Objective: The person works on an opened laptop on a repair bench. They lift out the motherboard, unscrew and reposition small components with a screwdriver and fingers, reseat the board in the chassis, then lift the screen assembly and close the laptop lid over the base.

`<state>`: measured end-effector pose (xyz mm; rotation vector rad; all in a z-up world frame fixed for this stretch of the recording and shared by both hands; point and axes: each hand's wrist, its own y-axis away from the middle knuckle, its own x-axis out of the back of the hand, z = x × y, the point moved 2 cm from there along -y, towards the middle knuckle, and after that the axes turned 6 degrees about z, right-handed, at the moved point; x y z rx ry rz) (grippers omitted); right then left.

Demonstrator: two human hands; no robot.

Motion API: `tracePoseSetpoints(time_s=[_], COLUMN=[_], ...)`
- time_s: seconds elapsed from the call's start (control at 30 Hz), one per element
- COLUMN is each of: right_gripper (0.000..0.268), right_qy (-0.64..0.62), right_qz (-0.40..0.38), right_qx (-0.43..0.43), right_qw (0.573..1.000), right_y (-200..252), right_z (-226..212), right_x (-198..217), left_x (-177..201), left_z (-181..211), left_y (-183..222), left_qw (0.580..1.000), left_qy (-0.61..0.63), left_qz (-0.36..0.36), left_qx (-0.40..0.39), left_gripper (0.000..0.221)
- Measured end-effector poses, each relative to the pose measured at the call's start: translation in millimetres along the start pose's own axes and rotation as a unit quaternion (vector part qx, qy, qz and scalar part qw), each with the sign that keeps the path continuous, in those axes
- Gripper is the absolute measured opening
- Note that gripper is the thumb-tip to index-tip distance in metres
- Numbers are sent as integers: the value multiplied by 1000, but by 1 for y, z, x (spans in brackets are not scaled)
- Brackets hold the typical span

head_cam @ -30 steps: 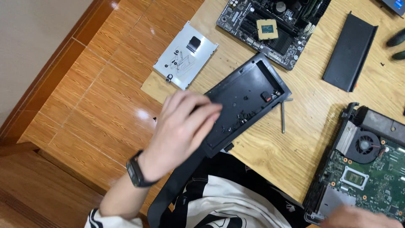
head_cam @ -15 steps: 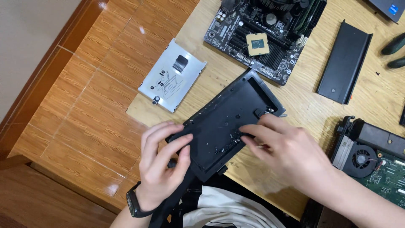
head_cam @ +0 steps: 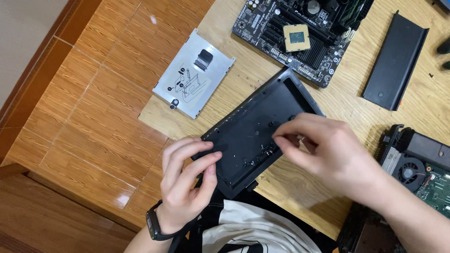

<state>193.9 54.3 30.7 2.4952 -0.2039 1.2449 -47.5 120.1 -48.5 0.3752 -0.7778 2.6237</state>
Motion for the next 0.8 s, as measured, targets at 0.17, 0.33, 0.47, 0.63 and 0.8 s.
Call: tracePoseSetpoints(time_s=[0.17, 0.33, 0.47, 0.63, 0.8], right_gripper=[20, 23, 22, 16, 21], right_qy=[-58, -160, -149, -137, -119], right_qz=[-54, -14, -11, 10, 43], right_qx=[-179, -166, -142, -61, -75], right_qw=[981, 973, 978, 989, 989], right_y=[5, 18, 22, 17, 20], right_z=[28, 39, 33, 25, 24], right_x=[2, 2, 1, 3, 7], left_x=[-2, -4, -2, -1, -2], left_z=[1, 1, 1, 12, 33], left_y=[3, 4, 6, -3, -36], left_qw=[1000, 1000, 1000, 999, 977], left_qy=[-8, -22, -22, -47, -56], left_qz=[1, -2, -4, -20, -200], left_qx=[2, 5, 9, -9, -51], left_gripper=[20, 21, 21, 21, 19])
